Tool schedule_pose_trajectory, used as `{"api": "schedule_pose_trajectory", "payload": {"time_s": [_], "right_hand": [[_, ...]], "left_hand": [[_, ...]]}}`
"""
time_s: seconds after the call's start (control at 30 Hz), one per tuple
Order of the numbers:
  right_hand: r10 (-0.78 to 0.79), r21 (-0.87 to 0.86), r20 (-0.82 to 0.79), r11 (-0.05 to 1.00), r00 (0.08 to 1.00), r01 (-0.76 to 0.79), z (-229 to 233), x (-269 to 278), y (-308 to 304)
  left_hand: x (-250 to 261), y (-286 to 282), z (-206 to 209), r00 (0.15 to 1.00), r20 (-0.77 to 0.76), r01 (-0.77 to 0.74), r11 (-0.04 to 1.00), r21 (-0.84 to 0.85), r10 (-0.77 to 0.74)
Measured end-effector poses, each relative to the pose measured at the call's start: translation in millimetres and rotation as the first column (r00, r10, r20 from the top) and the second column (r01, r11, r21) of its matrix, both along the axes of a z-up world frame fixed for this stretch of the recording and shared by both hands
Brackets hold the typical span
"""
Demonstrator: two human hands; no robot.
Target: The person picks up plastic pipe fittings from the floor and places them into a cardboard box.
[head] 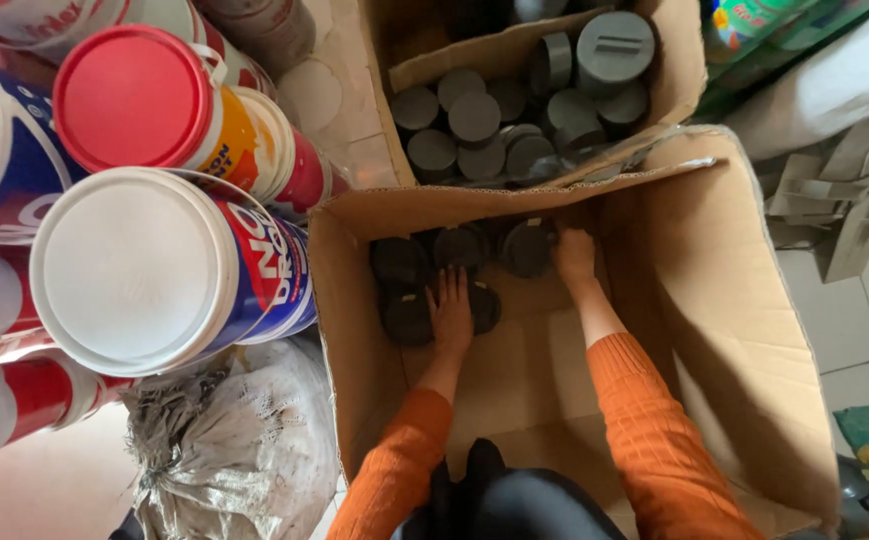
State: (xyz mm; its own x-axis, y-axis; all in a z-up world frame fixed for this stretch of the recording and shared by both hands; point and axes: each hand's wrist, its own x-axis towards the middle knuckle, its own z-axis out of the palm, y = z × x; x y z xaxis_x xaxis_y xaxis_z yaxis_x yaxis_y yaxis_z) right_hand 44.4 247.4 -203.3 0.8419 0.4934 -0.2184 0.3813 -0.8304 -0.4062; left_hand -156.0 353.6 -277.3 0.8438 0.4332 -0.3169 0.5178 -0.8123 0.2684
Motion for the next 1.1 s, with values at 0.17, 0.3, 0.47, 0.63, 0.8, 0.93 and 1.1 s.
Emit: {"api": "schedule_pose_trajectory", "payload": {"time_s": [0.17,0.3,0.47,0.63,0.8,0.93,1.1], "right_hand": [[-0.017,-0.111,0.121,0.993,0.993,0.030,-87,16,6],[-0.081,-0.146,0.111,0.984,0.991,0.097,-90,9,27],[-0.153,-0.066,-0.081,0.987,0.985,0.147,-189,38,1],[-0.238,-0.069,-0.246,0.971,0.940,0.228,-119,15,7],[0.409,-0.616,-0.025,0.712,0.912,-0.336,-165,3,-26],[0.171,-0.348,-0.405,0.880,0.898,-0.324,-82,0,-34],[0.383,-0.274,-0.252,0.853,0.889,-0.445,40,8,-54]], "left_hand": [[-10,-39,19,0.944,-0.002,-0.322,0.917,-0.237,0.331],[-30,-81,-123,0.895,-0.158,-0.444,0.803,-0.398,0.417],[-14,-69,-60,0.924,-0.304,-0.349,0.840,-0.416,0.234],[-9,-68,-53,0.928,-0.342,-0.276,0.890,-0.362,0.149],[-2,-70,-59,0.890,-0.445,-0.270,0.899,-0.346,0.096],[-8,-70,-46,0.881,-0.464,-0.295,0.875,-0.384,0.094],[-8,-69,-61,0.873,-0.474,-0.297,0.892,-0.340,0.110]]}}
